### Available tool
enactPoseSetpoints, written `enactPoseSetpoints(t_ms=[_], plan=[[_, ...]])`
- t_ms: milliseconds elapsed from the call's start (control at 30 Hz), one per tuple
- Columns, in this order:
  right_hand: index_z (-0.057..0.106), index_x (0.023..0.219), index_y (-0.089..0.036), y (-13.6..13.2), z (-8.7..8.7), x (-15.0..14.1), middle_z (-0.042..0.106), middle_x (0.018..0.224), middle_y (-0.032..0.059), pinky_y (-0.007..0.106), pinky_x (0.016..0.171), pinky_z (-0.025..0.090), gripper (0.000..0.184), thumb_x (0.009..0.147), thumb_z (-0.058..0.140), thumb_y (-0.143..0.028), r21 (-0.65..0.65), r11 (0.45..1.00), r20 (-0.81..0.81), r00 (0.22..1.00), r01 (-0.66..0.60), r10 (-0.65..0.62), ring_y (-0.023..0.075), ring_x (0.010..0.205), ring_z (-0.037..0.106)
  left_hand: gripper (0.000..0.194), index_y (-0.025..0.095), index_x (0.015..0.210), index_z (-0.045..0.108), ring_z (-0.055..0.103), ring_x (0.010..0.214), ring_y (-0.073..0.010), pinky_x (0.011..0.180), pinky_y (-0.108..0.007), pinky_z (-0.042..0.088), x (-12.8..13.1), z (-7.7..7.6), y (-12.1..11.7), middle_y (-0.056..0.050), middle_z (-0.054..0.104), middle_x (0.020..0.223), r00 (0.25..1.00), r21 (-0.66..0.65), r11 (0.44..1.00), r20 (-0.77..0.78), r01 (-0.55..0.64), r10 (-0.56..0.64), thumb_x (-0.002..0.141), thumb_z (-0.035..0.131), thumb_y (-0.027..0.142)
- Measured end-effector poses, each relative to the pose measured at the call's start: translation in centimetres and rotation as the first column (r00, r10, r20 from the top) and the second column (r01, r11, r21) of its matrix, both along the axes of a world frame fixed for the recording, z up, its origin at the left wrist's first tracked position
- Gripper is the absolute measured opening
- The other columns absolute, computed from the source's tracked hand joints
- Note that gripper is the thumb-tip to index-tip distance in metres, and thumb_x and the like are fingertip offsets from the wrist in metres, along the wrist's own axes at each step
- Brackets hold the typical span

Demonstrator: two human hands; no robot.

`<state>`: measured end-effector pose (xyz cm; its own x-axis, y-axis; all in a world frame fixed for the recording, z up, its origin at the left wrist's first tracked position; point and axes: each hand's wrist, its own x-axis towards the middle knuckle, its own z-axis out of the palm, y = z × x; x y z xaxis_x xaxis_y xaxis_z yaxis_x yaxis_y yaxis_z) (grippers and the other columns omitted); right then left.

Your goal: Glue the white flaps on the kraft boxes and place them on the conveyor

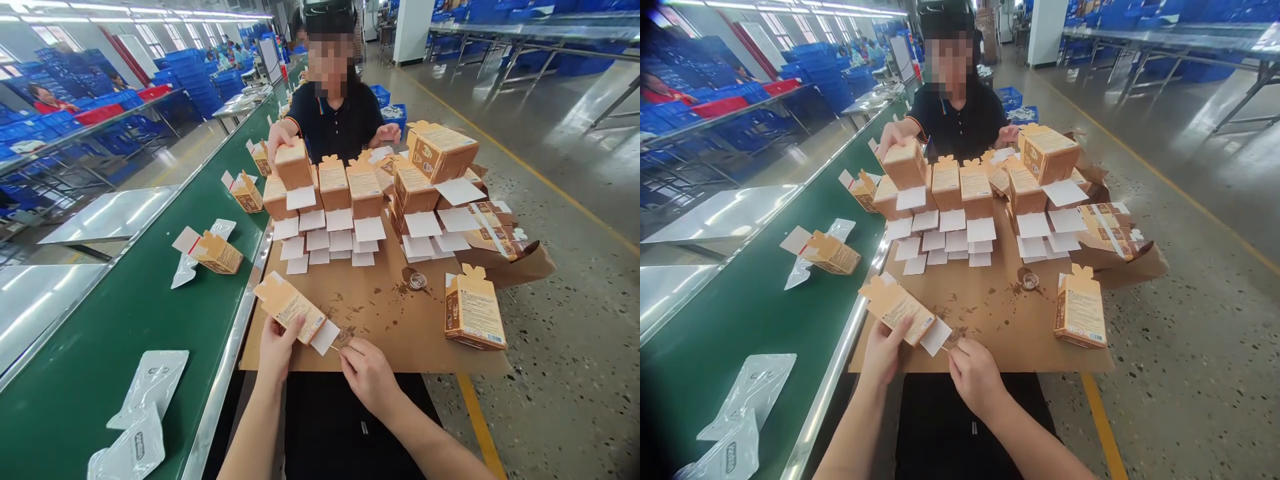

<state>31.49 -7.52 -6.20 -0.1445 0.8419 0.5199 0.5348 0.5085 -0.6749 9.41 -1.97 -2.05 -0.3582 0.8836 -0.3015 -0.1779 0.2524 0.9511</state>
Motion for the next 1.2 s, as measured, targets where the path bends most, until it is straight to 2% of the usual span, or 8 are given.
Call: enactPoseSetpoints(t_ms=[233,500,700,833,933,1067,1133,1200], plan=[[0.078,0.090,-0.025,-0.6,0.7,2.3,0.066,0.077,-0.0016,0.027,0.062,0.056,0.033,0.112,0.062,-0.007,-0.046,0.997,-0.078,0.995,0.066,-0.070,0.0155,0.065,0.066,0.092,0.024,0.128,0.075,0.087,0.128,-0.0426,0.115,-0.060,0.070,1.1,-1.6,-2.0,-0.017,0.088,0.132,0.990,0.105,0.994,-0.136,-0.008,0.023,0.060,0.117,0.069],[0.083,0.091,-0.025,-2.7,2.2,5.5,0.069,0.074,-0.0016,0.024,0.050,0.056,0.028,0.113,0.070,-0.014,-0.057,0.980,-0.193,0.961,0.192,-0.200,0.0135,0.056,0.064,0.091,0.033,0.144,0.069,0.086,0.127,-0.0422,0.113,-0.059,0.072,2.6,-3.2,-4.7,-0.015,0.084,0.137,0.910,0.213,0.977,-0.408,0.017,0.074,0.069,0.114,0.060],[0.082,0.087,-0.025,-3.0,2.7,5.5,0.067,0.071,-0.0031,0.023,0.052,0.054,0.027,0.109,0.073,-0.012,-0.049,0.974,-0.221,0.949,0.221,-0.227,0.0125,0.054,0.062,0.086,0.035,0.138,0.070,0.088,0.119,-0.0408,0.099,-0.053,0.075,2.3,-4.9,-4.7,-0.013,0.087,0.132,0.872,0.197,0.980,-0.481,0.009,0.089,0.069,0.113,0.061],[0.083,0.089,-0.027,-2.8,3.0,5.6,0.067,0.071,-0.0028,0.026,0.051,0.052,0.027,0.109,0.073,-0.012,-0.049,0.982,-0.238,0.953,0.181,-0.188,0.0137,0.053,0.061,0.084,0.030,0.137,0.069,0.089,0.117,-0.0403,0.099,-0.054,0.076,2.3,-5.2,-4.1,-0.014,0.087,0.127,0.867,0.221,0.974,-0.494,0.045,0.072,0.072,0.111,0.059],[0.084,0.089,-0.028,-2.7,3.3,6.2,0.067,0.068,-0.0028,0.027,0.048,0.052,0.026,0.109,0.074,-0.015,-0.012,0.985,-0.226,0.960,0.169,-0.168,0.0145,0.051,0.060,0.088,0.027,0.136,0.067,0.089,0.120,-0.0421,0.106,-0.060,0.076,-0.6,-4.4,-3.4,-0.016,0.085,0.130,0.835,0.285,0.955,-0.506,-0.076,0.218,0.068,0.112,0.060],[0.083,0.087,-0.029,-2.6,3.3,7.6,0.068,0.067,-0.0023,0.029,0.043,0.048,0.024,0.108,0.078,-0.019,0.004,0.981,-0.243,0.952,0.193,-0.186,0.0154,0.047,0.058,0.092,0.031,0.131,0.059,0.086,0.128,-0.0422,0.117,-0.069,0.071,-8.9,-2.6,-2.7,-0.012,0.083,0.133,0.745,0.323,0.883,-0.481,-0.340,0.462,0.062,0.114,0.057],[0.083,0.086,-0.029,-2.4,3.2,8.0,0.069,0.066,-0.0024,0.029,0.041,0.047,0.023,0.107,0.080,-0.021,0.000,0.982,-0.259,0.948,0.191,-0.185,0.0156,0.046,0.057,0.092,0.032,0.128,0.055,0.085,0.132,-0.0410,0.121,-0.068,0.068,-12.9,-1.8,-2.4,-0.010,0.082,0.132,0.706,0.326,0.851,-0.477,-0.412,0.525,0.060,0.114,0.052],[0.084,0.086,-0.029,-2.0,3.2,8.0,0.070,0.066,-0.0024,0.029,0.040,0.048,0.022,0.106,0.081,-0.021,0.004,0.984,-0.271,0.948,0.175,-0.168,0.0156,0.046,0.058,0.091,0.032,0.127,0.053,0.084,0.133,-0.0398,0.122,-0.065,0.068,-15.5,-1.4,-1.9,-0.009,0.081,0.129,0.682,0.289,0.853,-0.513,-0.434,0.521,0.060,0.113,0.047]])
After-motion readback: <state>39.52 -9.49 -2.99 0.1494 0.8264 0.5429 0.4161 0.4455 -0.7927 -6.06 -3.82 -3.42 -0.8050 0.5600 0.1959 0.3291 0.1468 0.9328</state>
